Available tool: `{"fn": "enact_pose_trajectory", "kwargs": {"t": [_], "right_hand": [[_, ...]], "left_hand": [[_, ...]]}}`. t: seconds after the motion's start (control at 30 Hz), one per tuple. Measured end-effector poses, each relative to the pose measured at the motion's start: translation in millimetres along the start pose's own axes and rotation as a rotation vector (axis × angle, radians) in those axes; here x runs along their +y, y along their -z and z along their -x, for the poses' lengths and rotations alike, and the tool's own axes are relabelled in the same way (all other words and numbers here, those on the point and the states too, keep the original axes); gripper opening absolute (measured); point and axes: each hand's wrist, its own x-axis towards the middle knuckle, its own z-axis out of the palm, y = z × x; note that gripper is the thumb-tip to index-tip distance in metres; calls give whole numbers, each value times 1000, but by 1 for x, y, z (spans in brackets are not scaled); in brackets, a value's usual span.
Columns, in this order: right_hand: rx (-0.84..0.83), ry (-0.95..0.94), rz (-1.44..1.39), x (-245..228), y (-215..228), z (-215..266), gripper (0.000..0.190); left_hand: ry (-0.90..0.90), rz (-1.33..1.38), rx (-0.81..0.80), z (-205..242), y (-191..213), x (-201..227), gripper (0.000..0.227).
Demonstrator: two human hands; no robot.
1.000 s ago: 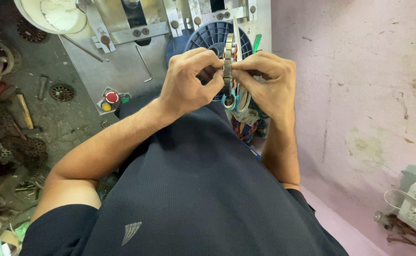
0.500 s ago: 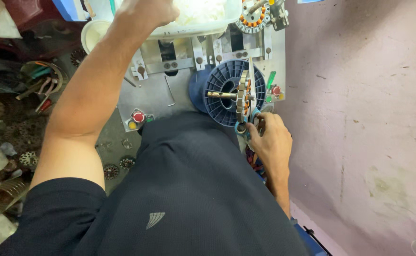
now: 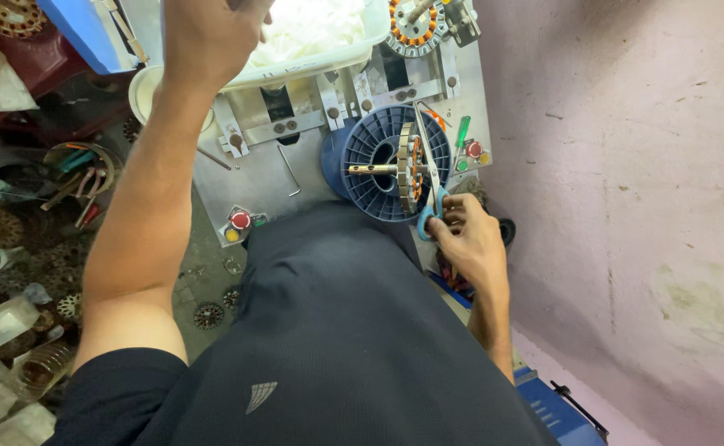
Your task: The person repeatedly picks small white plastic pieces from a container, trims them with scissors, and places them into a rotating blue fixture. The person then removes the container and walks around the workshop.
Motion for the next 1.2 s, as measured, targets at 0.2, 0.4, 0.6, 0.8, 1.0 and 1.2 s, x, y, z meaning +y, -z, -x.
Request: {"fn": "enact_pose_trajectory", "kwargs": {"t": [0.2,0.4,0.6,0.8,1.0,1.2], "right_hand": [[-182,40,-738,29,28,7,46],[-227,503,-919,1,11,43,66],[-122,334,-519,-31,-1,49,49],[-126,365,-428,-39,-3,54,37],[-154,333,-448,-37,-3,55,34],[-161,320,-439,-36,-4,53,34]], "left_hand": [[-102,579,26,16,5,68,16],[-117,452,-90,34,-23,119,10],[-48,718,-197,49,-55,139,7],[31,645,-118,63,-76,144,8],[-43,525,-23,69,-80,139,10],[-22,597,0,73,-86,138,9]]}}
